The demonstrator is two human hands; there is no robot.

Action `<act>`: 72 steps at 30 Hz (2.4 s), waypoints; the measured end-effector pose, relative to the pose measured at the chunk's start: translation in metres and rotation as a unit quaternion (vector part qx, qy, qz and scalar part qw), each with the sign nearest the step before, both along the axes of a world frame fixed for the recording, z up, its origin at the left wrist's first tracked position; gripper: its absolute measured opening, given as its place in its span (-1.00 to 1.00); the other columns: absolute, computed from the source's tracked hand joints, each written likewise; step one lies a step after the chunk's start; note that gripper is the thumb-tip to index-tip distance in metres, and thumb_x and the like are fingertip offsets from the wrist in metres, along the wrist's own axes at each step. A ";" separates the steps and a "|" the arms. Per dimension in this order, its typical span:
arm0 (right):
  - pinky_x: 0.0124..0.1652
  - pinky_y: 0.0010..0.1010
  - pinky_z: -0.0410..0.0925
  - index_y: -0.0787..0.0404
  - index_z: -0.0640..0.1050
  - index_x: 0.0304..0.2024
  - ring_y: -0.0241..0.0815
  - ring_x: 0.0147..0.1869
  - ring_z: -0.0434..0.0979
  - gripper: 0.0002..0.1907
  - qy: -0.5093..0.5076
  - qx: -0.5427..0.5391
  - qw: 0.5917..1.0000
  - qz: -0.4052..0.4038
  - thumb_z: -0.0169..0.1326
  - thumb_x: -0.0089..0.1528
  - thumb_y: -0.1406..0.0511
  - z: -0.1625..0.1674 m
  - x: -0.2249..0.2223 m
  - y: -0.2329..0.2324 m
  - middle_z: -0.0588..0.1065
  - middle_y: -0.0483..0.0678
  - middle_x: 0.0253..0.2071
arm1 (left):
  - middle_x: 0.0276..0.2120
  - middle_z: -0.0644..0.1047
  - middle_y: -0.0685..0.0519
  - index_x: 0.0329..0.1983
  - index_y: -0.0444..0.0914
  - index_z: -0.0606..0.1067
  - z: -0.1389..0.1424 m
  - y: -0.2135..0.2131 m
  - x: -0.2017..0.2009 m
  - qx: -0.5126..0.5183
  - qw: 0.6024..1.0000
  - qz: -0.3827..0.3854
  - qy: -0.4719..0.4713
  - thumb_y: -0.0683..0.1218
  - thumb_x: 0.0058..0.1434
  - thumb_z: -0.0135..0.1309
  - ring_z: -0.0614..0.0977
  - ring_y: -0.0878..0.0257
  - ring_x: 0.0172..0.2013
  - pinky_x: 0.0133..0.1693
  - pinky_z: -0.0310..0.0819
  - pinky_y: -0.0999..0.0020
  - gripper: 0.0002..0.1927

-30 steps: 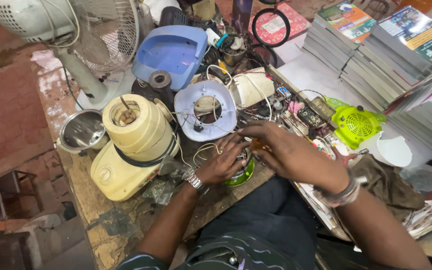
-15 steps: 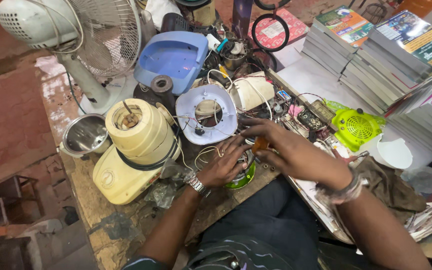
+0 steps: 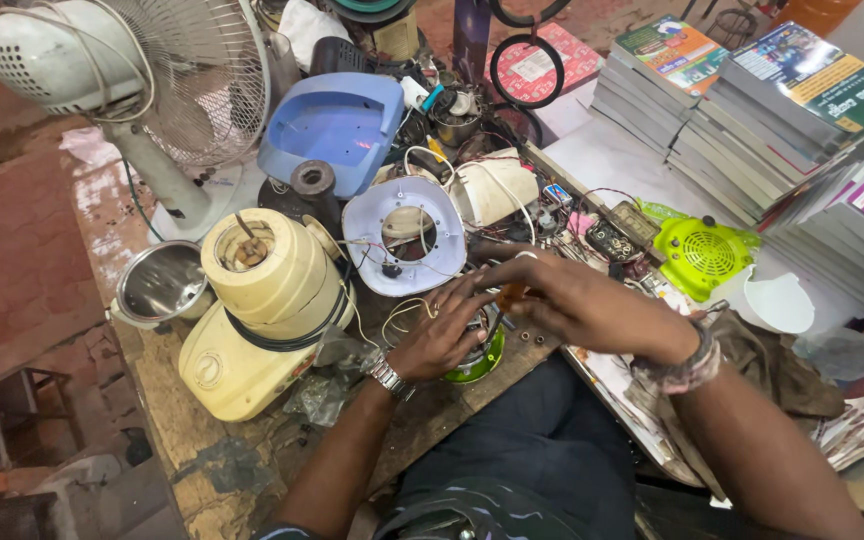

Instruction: The person disassembles a small electrical appliance, likely a mixer or grinder, using a screwdriver to remove screws and separate the motor housing. They then apply lubricant to the motor shaft and reassemble the unit, placing the motor back into the base and securing the top cover.

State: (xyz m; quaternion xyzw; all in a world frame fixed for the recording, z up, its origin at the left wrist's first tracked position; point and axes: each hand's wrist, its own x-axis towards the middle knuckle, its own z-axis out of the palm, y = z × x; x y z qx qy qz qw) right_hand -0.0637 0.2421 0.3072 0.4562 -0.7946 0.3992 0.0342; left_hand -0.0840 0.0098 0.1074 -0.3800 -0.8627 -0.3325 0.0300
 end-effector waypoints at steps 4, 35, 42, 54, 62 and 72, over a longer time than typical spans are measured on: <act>-0.13 -0.32 0.55 0.19 0.46 0.20 -0.15 -0.15 0.72 -0.53 -0.048 -0.001 0.998 -0.039 0.09 0.21 0.38 -0.001 0.001 -0.005 0.60 -0.04 -0.19 | 0.53 0.10 -0.16 0.42 -0.14 0.25 -0.001 -0.001 -0.003 0.010 1.000 -0.009 0.026 0.03 0.43 -0.01 0.12 -0.04 0.52 0.43 -0.07 -0.04 -0.47; -0.21 -0.31 0.49 0.13 0.40 0.31 -0.12 -0.19 0.65 -0.32 0.028 0.024 0.974 -0.225 0.23 0.13 0.47 0.025 0.063 -0.020 0.58 -0.01 -0.22 | 0.52 0.15 -0.16 0.50 -0.17 0.18 0.022 -0.020 0.016 0.162 0.981 -0.033 -0.102 -0.04 0.47 0.01 0.19 -0.11 0.50 0.43 0.14 0.05 -0.43; -0.06 -0.32 0.49 0.16 0.35 0.37 -0.10 -0.05 0.62 -0.42 0.109 -0.059 0.982 -0.141 0.21 0.35 0.49 0.018 0.024 -0.042 0.53 0.02 -0.10 | 0.01 0.62 -0.15 0.24 -0.24 0.47 0.061 -0.034 -0.004 0.136 0.989 0.061 0.016 -0.05 0.40 0.11 0.68 -0.02 -0.01 -0.02 0.56 0.19 -0.62; -0.12 -0.18 0.43 0.14 0.38 0.32 0.05 -0.12 0.57 -0.39 0.038 0.011 0.991 -0.124 0.19 0.23 0.47 -0.021 -0.018 -0.070 0.51 0.06 -0.19 | -0.35 0.63 -0.10 -0.10 -0.22 0.61 0.048 -0.049 -0.008 0.055 0.993 0.089 -0.048 -0.07 0.28 0.18 0.69 0.00 -0.35 -0.32 0.51 0.17 -0.82; -0.10 -0.15 0.42 0.13 0.39 0.32 0.10 -0.07 0.57 -0.38 0.054 0.028 0.992 -0.109 0.17 0.21 0.49 -0.033 -0.019 -0.072 0.52 0.09 -0.13 | -0.33 0.63 -0.10 -0.09 -0.23 0.61 0.034 -0.049 -0.011 0.065 0.995 0.073 -0.033 -0.08 0.25 0.18 0.68 0.00 -0.32 -0.26 0.52 0.17 -0.80; -0.16 -0.11 0.41 0.13 0.42 0.24 0.11 -0.12 0.57 -0.48 0.120 0.084 0.976 -0.161 0.28 0.26 0.29 -0.016 -0.014 -0.076 0.50 0.08 -0.17 | -0.32 0.62 -0.12 -0.13 -0.28 0.56 0.029 -0.045 -0.011 0.036 0.992 0.114 -0.029 -0.03 0.27 0.24 0.67 -0.05 -0.30 -0.26 0.50 0.13 -0.76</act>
